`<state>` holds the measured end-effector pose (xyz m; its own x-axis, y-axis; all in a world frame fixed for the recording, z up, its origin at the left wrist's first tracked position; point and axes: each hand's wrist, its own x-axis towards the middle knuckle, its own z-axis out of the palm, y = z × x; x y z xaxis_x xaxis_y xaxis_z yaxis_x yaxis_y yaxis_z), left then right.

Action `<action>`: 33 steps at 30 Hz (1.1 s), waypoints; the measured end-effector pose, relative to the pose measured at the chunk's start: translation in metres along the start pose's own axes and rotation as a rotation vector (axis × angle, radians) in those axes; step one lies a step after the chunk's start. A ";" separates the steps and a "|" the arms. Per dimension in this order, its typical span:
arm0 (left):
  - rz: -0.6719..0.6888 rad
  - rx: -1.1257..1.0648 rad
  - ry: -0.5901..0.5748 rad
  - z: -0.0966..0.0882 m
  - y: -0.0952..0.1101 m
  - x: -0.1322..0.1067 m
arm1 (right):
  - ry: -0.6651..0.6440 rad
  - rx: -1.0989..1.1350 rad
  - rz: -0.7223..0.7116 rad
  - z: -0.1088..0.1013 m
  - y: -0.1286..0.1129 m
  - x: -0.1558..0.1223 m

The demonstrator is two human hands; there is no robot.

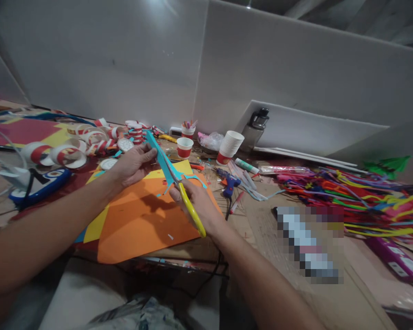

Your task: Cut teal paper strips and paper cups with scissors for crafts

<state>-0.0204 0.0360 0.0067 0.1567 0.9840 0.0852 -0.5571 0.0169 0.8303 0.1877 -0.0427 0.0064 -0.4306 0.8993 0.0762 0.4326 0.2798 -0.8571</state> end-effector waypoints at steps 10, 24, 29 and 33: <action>0.027 0.008 -0.028 0.001 0.001 -0.001 | -0.001 0.053 0.022 0.002 0.004 -0.001; 0.048 0.024 -0.031 0.000 0.002 -0.001 | 0.003 0.015 0.036 0.000 -0.001 0.000; 0.133 0.018 -0.028 -0.003 0.007 0.002 | 0.000 -0.006 0.038 -0.001 0.000 -0.001; 0.114 0.035 -0.026 -0.004 0.007 0.003 | -0.032 0.033 0.027 -0.001 0.001 -0.001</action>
<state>-0.0269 0.0394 0.0105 0.1149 0.9742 0.1942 -0.5440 -0.1018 0.8329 0.1894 -0.0434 0.0062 -0.4447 0.8949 0.0366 0.4182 0.2436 -0.8751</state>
